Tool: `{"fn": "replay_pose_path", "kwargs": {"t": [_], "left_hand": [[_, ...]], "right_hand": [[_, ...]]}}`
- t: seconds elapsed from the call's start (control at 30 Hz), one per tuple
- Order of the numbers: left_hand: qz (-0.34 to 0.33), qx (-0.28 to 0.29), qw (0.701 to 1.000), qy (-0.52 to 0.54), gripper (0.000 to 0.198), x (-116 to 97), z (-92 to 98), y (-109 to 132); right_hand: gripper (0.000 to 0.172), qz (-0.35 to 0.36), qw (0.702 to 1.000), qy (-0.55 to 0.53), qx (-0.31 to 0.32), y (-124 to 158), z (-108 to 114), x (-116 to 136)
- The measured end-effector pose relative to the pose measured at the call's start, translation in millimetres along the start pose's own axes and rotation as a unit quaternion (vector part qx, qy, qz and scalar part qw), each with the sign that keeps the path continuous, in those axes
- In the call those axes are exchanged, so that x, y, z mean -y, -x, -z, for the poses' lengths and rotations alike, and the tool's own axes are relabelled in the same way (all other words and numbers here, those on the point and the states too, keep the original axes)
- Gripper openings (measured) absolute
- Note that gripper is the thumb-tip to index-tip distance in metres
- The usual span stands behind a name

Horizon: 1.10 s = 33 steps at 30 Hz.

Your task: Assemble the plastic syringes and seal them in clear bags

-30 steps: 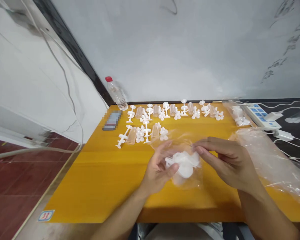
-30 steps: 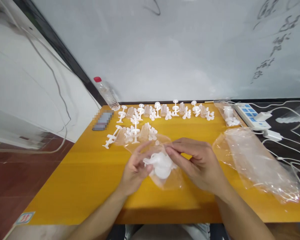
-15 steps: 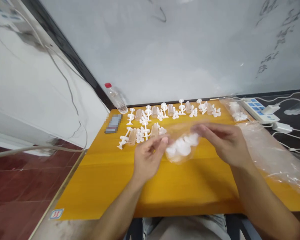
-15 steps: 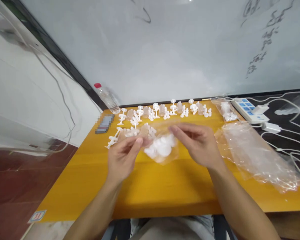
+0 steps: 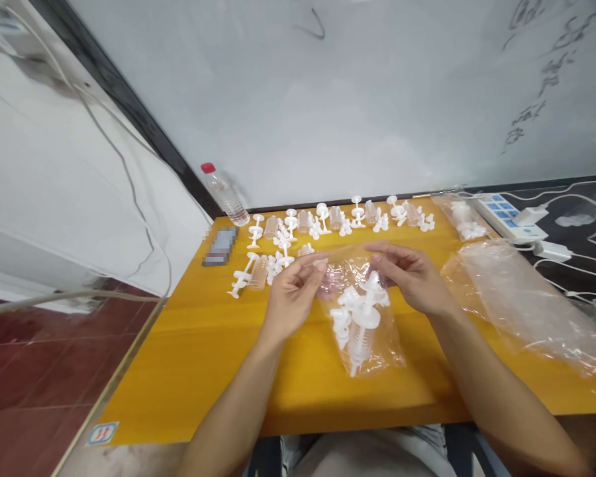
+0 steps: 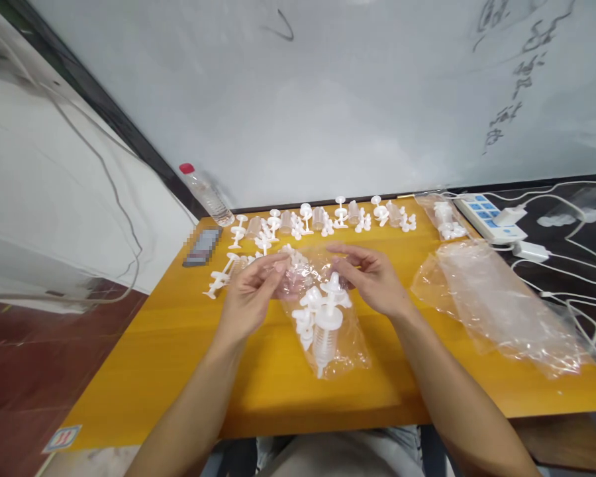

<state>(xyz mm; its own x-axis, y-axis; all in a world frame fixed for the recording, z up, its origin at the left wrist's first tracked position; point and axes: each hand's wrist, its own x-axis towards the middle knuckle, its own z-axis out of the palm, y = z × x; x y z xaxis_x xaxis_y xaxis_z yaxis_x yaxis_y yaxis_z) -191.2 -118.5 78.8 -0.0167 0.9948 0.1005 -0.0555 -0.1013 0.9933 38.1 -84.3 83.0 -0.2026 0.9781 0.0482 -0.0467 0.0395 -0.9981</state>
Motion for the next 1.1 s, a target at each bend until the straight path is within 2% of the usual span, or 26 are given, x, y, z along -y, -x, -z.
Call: {"fn": "replay_pose_path", "kwargs": {"t": [0.17, 0.33, 0.47, 0.53, 0.63, 0.73, 0.83, 0.87, 0.93, 1.0, 1.1], "left_hand": [[-0.036, 0.010, 0.998, -0.043, 0.025, 6.7, 6.6, -3.6], [-0.047, 0.035, 0.993, -0.098, 0.022, 3.1, 14.9, 0.8], [-0.046, 0.087, 0.988, -0.116, 0.024, 0.5, 13.7, 3.7], [-0.040, 0.054, 0.993, -0.095, 0.029, 2.5, 9.5, 2.7], [-0.021, -0.013, 0.999, -0.045, 0.049, 6.9, 9.6, -0.2], [-0.008, -0.024, 0.999, -0.030, 0.050, 8.3, 23.6, -2.1], [-0.019, -0.064, 0.998, -0.008, 0.053, 6.2, 32.5, -2.7], [-0.018, -0.054, 0.998, -0.007, 0.058, 5.8, 30.5, -2.9], [0.007, 0.009, 1.000, -0.025, 0.062, 6.4, 20.3, -3.7], [0.048, 0.074, 0.995, -0.056, 0.047, 9.2, 9.5, -4.5], [0.060, 0.097, 0.991, -0.065, 0.029, 14.5, 8.9, -4.8]], "right_hand": [[0.036, -0.063, 0.995, -0.070, 0.020, -4.6, 7.1, -10.2], [0.036, -0.100, 0.977, -0.180, 0.048, -10.9, 9.3, -17.0], [0.039, -0.085, 0.986, -0.146, 0.017, -13.2, 2.7, -22.1], [0.036, -0.061, 0.992, -0.109, -0.006, -12.7, 0.3, -26.7], [0.034, -0.025, 0.996, -0.089, -0.008, -9.6, 3.8, -31.3], [0.030, 0.003, 0.996, -0.073, -0.047, -5.4, 14.3, -29.6], [0.028, 0.007, 0.994, -0.065, -0.084, -1.8, 20.0, -24.4], [0.028, 0.008, 0.995, -0.060, -0.078, -0.6, 19.2, -22.8], [0.027, 0.011, 0.998, -0.046, -0.048, 2.1, 14.4, -20.3], [0.027, 0.015, 0.999, -0.034, -0.029, 5.1, 9.2, -19.0], [0.026, 0.019, 0.999, -0.025, -0.026, 8.5, 7.2, -19.3]]}}
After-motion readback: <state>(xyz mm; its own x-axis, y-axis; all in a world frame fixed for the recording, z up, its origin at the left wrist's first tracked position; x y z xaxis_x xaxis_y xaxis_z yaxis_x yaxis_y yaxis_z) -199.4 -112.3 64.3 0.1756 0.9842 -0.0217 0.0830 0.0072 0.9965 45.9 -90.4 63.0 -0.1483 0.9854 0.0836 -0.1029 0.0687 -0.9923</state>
